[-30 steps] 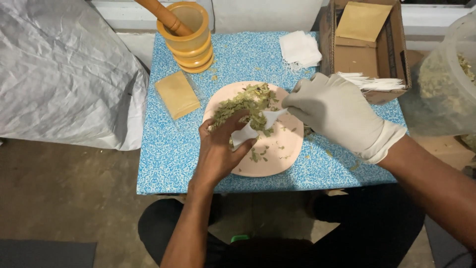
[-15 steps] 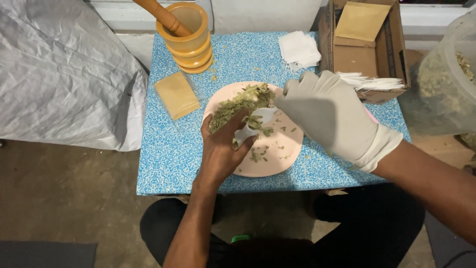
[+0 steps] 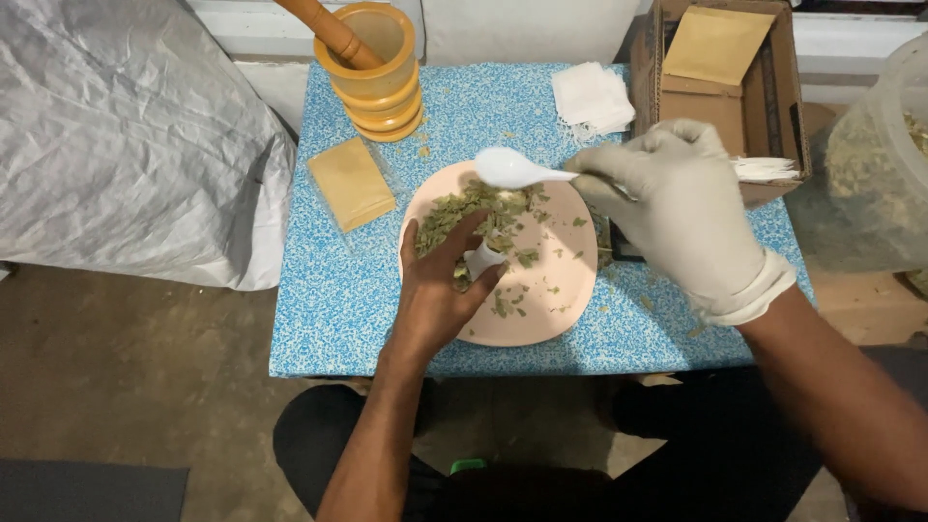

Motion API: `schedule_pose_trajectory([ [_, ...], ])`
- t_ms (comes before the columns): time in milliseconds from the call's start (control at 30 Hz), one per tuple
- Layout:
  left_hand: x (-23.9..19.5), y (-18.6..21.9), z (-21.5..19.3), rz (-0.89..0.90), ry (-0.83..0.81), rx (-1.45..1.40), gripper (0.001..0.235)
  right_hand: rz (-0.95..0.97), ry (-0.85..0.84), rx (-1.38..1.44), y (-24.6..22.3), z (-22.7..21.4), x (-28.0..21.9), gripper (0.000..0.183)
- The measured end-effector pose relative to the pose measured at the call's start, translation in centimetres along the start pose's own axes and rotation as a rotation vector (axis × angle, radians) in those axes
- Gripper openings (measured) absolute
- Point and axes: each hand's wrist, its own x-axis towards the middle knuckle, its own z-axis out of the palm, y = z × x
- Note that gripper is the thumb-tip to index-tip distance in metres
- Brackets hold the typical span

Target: Filling small paper bags with dried tea leaves using a spoon and sealing them with a handheld heat sealer

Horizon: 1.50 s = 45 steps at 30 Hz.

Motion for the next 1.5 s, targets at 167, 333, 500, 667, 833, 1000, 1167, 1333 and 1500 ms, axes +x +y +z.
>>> schedule_pose_trajectory([
  [167,-0.1,-0.1,0.3,0.039,0.017,0.022,0.070,0.892,-0.300,1.204,-3.1,-2.2,2.6,0.006],
  [333,0.5,1.3,0.5,-0.065,0.037,0.008,0.069,0.721,-0.138,1.315,-5.0,0.4,1.5,0.018],
  [500,0.9,2.0,0.3,-0.066,0.011,-0.010,0.067,0.766,-0.176,1.221,-5.6,1.6,1.1,0.018],
  [667,1.1,2.5,0.4,-0.047,0.014,-0.038,0.066,0.900,-0.332,1.201,-6.9,2.3,1.1,0.031],
  [833,0.8,1.9,0.2,-0.053,0.019,-0.038,0.065,0.885,-0.281,1.166,-5.9,3.0,-0.1,0.033],
  [1000,0.9,2.3,0.0,-0.046,0.018,-0.049,0.064,0.807,-0.143,1.124,-5.1,3.0,-0.6,0.027],
  [1167,0.8,2.4,0.0,-0.025,0.037,-0.054,0.068,0.811,-0.176,1.135,-7.5,3.9,0.2,0.034],
  [1333,0.7,1.7,0.3,-0.019,0.049,-0.051,0.069,0.824,-0.169,1.191,-5.6,4.6,-1.6,0.027],
  [1500,1.1,1.5,-0.4,-0.026,0.077,-0.049,0.065,0.719,-0.061,1.142,-4.0,1.3,0.3,0.016],
])
